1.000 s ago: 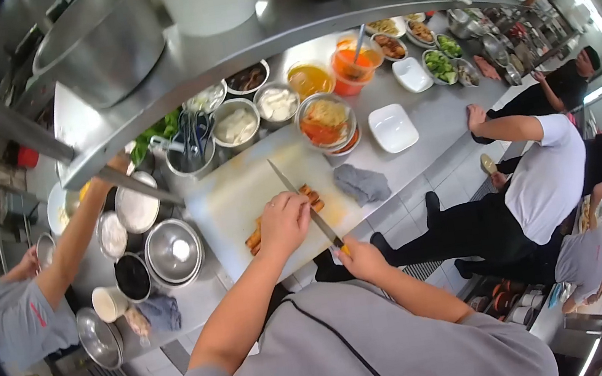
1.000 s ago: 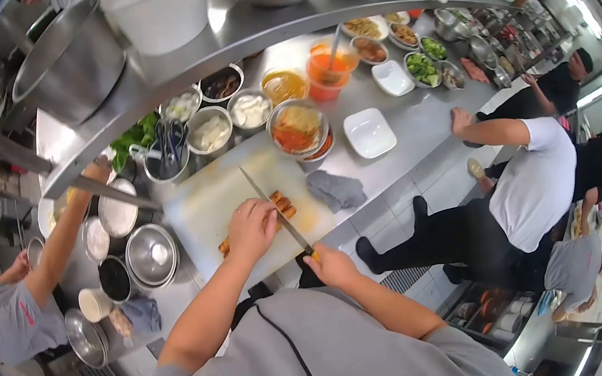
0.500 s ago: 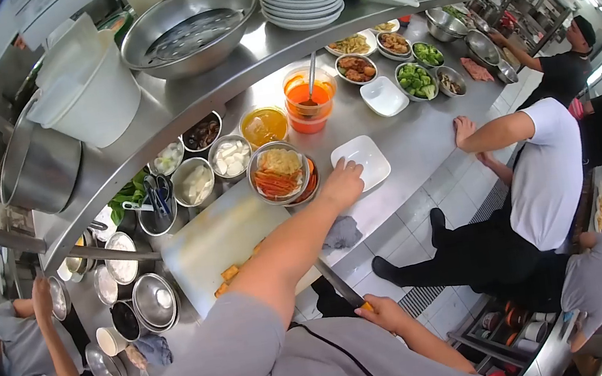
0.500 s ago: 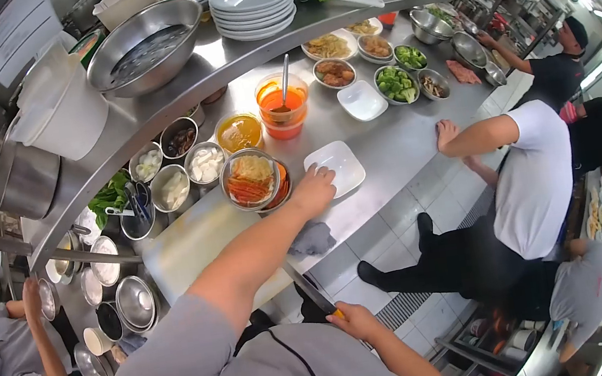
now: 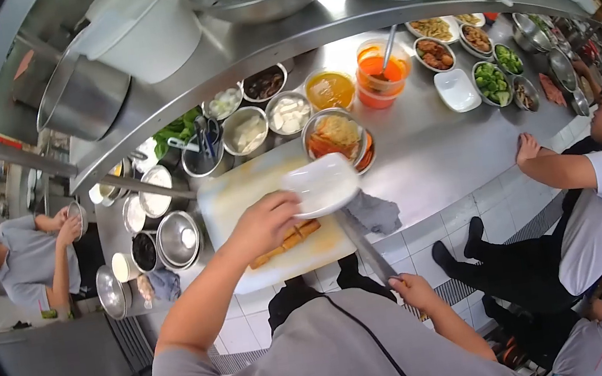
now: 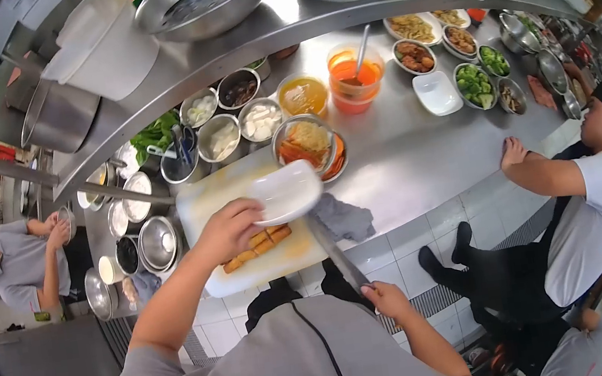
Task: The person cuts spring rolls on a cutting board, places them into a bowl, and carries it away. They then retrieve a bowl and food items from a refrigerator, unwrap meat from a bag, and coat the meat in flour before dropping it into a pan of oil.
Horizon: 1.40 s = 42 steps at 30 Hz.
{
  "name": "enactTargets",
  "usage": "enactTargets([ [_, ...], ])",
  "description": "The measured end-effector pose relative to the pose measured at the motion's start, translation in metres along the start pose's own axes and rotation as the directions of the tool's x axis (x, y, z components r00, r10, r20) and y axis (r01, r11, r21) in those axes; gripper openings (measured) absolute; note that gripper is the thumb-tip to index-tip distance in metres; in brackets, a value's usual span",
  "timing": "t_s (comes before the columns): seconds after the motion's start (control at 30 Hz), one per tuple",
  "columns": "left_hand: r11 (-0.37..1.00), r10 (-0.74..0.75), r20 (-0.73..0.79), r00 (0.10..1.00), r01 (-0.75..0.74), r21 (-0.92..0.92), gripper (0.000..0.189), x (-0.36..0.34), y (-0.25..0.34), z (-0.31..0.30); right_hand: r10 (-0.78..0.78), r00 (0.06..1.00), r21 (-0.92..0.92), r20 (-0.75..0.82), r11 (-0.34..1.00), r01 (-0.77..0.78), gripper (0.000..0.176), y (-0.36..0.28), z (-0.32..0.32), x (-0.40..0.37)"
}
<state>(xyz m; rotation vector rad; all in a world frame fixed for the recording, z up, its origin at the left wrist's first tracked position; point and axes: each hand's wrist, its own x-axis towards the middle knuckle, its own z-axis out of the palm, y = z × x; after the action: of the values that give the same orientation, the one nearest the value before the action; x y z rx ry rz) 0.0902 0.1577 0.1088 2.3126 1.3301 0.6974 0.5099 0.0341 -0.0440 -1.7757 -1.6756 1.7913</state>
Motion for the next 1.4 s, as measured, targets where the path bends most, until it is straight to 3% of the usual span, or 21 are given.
enactTargets([
  [0.07, 0.997, -0.074, -0.001, 0.997, 0.074, 0.016, 0.022, -0.046, -0.02, -0.012, 0.085, 0.995, -0.053, 0.05, 0.995, -0.082, 0.046, -0.006, -0.006, 0.001],
  [0.13, 0.967, -0.14, 0.043, 0.989, 0.128, 0.219, 0.02, -0.087, -0.053, -0.007, 0.2, 0.971, -0.023, 0.131, 0.98, -0.199, 0.049, -0.016, -0.013, -0.007],
  [0.2, 0.946, -0.231, 0.064, 0.971, 0.209, 0.247, 0.018, -0.112, -0.088, -0.001, 0.148, 0.978, -0.053, 0.146, 0.988, -0.142, 0.049, -0.005, -0.016, -0.012],
  [0.27, 0.906, -0.287, 0.028, 0.957, 0.262, 0.334, 0.018, -0.13, -0.119, 0.004, 0.24, 0.953, -0.02, 0.184, 0.971, -0.24, 0.052, -0.006, -0.018, -0.02],
  [0.3, 0.861, -0.432, 0.031, 0.901, 0.402, 0.312, 0.022, -0.129, -0.12, 0.002, 0.241, 0.952, -0.028, 0.188, 0.97, -0.24, 0.052, -0.003, -0.016, -0.021],
  [0.33, 0.859, -0.436, 0.027, 0.899, 0.408, 0.309, 0.022, -0.126, -0.121, 0.001, 0.243, 0.952, -0.009, 0.189, 0.969, -0.246, 0.052, -0.001, -0.013, -0.022],
  [0.4, 0.835, -0.261, -0.095, 0.961, 0.274, 0.477, 0.028, -0.118, -0.116, 0.002, 0.247, 0.95, 0.006, 0.19, 0.968, -0.252, 0.051, 0.0, -0.009, -0.021],
  [0.5, 0.955, -0.229, -0.088, 0.97, 0.241, 0.175, 0.033, -0.097, -0.075, 0.034, 0.266, 0.942, -0.024, 0.206, 0.964, -0.266, 0.05, -0.01, 0.003, -0.016],
  [0.6, 0.963, -0.194, -0.092, 0.977, 0.207, 0.174, 0.032, -0.067, -0.038, 0.081, 0.211, 0.949, 0.064, 0.233, 0.971, -0.232, 0.05, -0.013, 0.02, -0.002],
  [0.67, 0.924, -0.334, -0.084, 0.939, 0.344, 0.17, 0.036, -0.057, -0.032, 0.107, 0.154, 0.96, 0.093, 0.235, 0.979, -0.18, 0.05, -0.016, 0.03, 0.008],
  [0.77, 0.921, -0.342, -0.135, 0.93, 0.36, 0.147, 0.037, -0.048, -0.032, 0.118, 0.127, 0.964, 0.187, 0.236, 0.967, -0.173, 0.045, -0.032, 0.04, 0.022],
  [0.93, 0.923, -0.35, -0.209, 0.913, 0.374, 0.086, 0.037, -0.038, -0.019, 0.075, 0.146, 0.968, 0.105, 0.203, 0.98, -0.17, 0.048, -0.112, 0.031, 0.013],
  [1.0, 0.925, -0.353, -0.247, 0.902, 0.376, 0.049, 0.036, -0.041, -0.036, 0.056, 0.14, 0.965, 0.075, 0.222, 0.984, -0.161, 0.048, -0.141, 0.033, 0.02],
  [1.07, 0.862, -0.494, -0.248, 0.834, 0.507, -0.011, 0.033, -0.046, -0.067, 0.036, 0.156, 0.937, 0.052, 0.312, 0.982, -0.181, 0.048, -0.163, 0.039, 0.03],
  [1.2, 0.765, -0.612, -0.237, 0.754, 0.641, 0.061, 0.03, -0.062, -0.123, 0.031, 0.181, 0.926, -0.01, 0.33, 0.982, -0.188, 0.044, -0.167, 0.034, 0.018],
  [1.27, 0.845, -0.471, -0.224, 0.853, 0.509, 0.164, 0.028, -0.068, -0.126, 0.024, 0.176, 0.937, -0.078, 0.303, 0.984, -0.16, 0.048, -0.141, 0.024, -0.006],
  [1.3, 0.844, -0.476, -0.222, 0.851, 0.513, 0.155, 0.028, -0.073, -0.124, 0.024, 0.185, 0.935, -0.084, 0.302, 0.982, -0.167, 0.048, -0.124, 0.019, -0.017],
  [1.37, 0.891, -0.296, -0.454, 0.841, 0.414, 0.186, 0.028, -0.083, -0.114, 0.021, 0.11, 0.959, -0.289, 0.263, 0.957, -0.031, 0.05, -0.089, 0.018, -0.035],
  [1.4, 0.894, -0.296, -0.451, 0.842, 0.411, 0.181, 0.028, -0.095, -0.109, 0.019, 0.115, 0.959, -0.289, 0.258, 0.957, -0.037, 0.05, -0.077, 0.025, -0.042],
])
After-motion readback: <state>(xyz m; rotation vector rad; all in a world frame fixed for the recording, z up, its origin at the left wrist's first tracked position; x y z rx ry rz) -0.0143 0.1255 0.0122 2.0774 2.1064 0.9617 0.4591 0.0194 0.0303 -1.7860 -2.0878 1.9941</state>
